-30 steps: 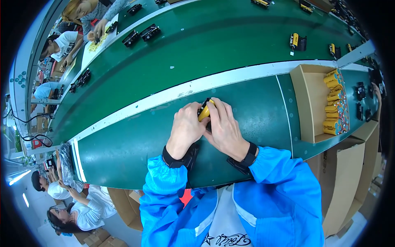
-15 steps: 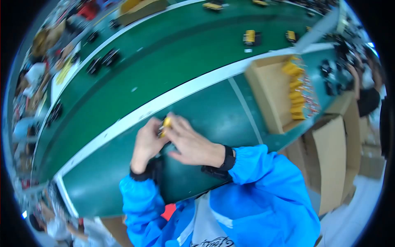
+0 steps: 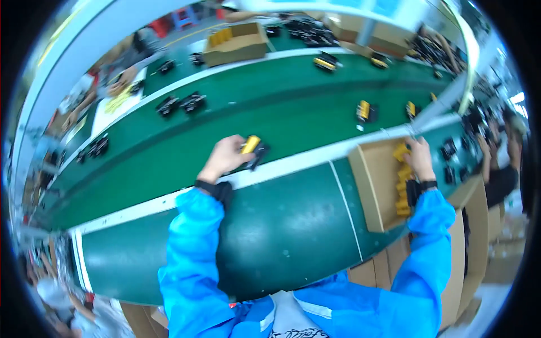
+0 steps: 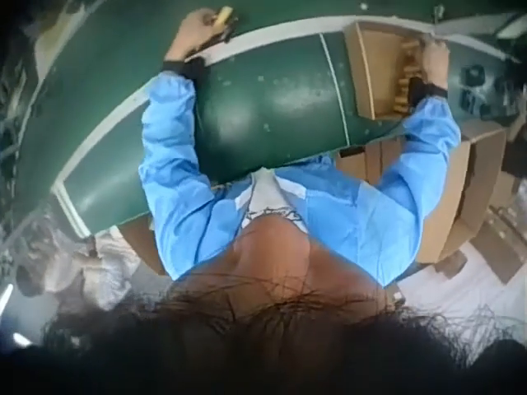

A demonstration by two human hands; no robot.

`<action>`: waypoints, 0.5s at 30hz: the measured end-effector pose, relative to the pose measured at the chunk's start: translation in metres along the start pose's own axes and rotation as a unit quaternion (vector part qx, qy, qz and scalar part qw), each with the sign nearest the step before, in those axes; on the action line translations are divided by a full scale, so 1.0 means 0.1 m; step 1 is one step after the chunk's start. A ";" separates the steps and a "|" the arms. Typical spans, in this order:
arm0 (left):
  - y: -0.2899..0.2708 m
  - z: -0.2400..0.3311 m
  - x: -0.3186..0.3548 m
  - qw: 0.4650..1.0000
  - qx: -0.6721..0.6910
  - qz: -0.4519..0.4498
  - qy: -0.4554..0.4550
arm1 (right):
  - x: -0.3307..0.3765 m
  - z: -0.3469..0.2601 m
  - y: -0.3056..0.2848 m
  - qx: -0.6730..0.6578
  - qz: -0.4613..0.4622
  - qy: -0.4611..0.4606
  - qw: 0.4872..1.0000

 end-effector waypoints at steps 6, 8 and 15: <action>-0.20 -0.11 -0.50 0.998 0.004 -0.060 0.014 | 0.12 0.12 0.01 -0.076 0.050 -0.030 0.995; -0.46 -0.29 -0.71 0.995 -0.081 0.060 0.001 | 0.25 0.14 -0.08 -0.162 0.091 -0.023 0.982; -0.87 -1.14 -1.14 0.882 -0.362 0.270 -0.133 | 1.10 -0.17 -0.41 -0.719 0.181 0.116 0.660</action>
Point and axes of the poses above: each hand's wrist, its own x-axis away from the middle knuckle, its own y-axis out of the palm, z = x × y, the point moved 1 cm from there along -x, towards the middle knuckle, and after that the axes turned 2 degrees about -x, right-handed, at the moved point
